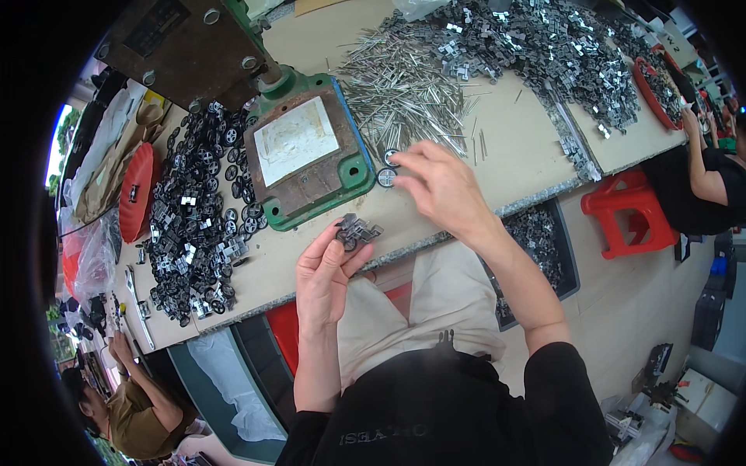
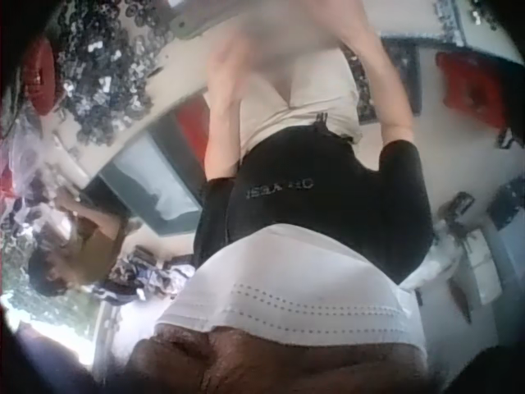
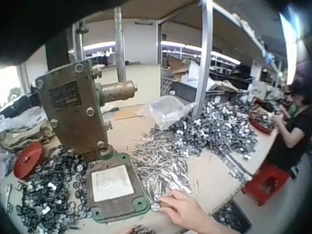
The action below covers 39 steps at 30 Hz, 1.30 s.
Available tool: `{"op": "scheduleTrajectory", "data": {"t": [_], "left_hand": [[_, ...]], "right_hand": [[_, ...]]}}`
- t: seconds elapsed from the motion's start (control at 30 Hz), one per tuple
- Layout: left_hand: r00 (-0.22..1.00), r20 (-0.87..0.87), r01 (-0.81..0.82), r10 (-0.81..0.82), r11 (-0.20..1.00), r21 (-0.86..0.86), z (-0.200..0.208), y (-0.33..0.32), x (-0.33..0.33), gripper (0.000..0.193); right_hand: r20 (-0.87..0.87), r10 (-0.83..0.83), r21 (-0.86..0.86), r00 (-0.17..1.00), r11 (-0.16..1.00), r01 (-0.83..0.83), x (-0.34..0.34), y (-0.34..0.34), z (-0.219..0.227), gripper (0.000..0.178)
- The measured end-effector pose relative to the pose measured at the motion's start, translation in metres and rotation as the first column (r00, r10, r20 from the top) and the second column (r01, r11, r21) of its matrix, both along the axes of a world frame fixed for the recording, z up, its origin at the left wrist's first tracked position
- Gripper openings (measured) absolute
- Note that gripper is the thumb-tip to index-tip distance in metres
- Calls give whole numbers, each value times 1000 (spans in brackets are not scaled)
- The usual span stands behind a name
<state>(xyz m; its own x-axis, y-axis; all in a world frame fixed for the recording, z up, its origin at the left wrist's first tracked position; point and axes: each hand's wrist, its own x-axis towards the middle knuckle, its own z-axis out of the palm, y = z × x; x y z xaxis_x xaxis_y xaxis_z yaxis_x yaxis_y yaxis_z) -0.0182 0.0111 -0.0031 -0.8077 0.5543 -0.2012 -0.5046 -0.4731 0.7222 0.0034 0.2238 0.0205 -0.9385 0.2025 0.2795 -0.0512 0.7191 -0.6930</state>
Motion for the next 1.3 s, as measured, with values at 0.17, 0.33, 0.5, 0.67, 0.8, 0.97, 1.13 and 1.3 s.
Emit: {"op": "scheduleTrajectory", "data": {"t": [0.17,0.33,0.5,0.67,0.8,0.97,1.13,1.3], "left_hand": [[1000,27,6,-6,1000,6,-1,0,0,29],[999,32,-7,7,1000,14,-1,2,0,29],[999,32,-19,18,999,34,-3,4,1,26],[1000,8,-30,30,999,13,-2,6,3,24],[997,27,-76,76,997,18,1,8,5,29],[997,-21,-80,80,997,15,-3,6,6,23],[989,-76,-125,124,992,-12,-2,8,8,29],[978,-164,-145,126,983,-113,-4,2,4,31]], "right_hand": [[21,83,215,996,973,-86,-13,-3,-8,30],[197,101,-172,975,983,-67,-8,-7,8,27],[80,56,-666,995,746,12,12,-26,4,20],[-42,47,-609,998,791,-63,22,-37,6,21],[-40,16,-664,999,747,-38,24,-44,6,21],[-91,-32,-602,995,798,-30,26,-50,4,23],[-169,-82,-461,982,887,-5,27,-59,-1,24],[-274,-59,-254,960,967,-13,30,-50,-5,30]]}}
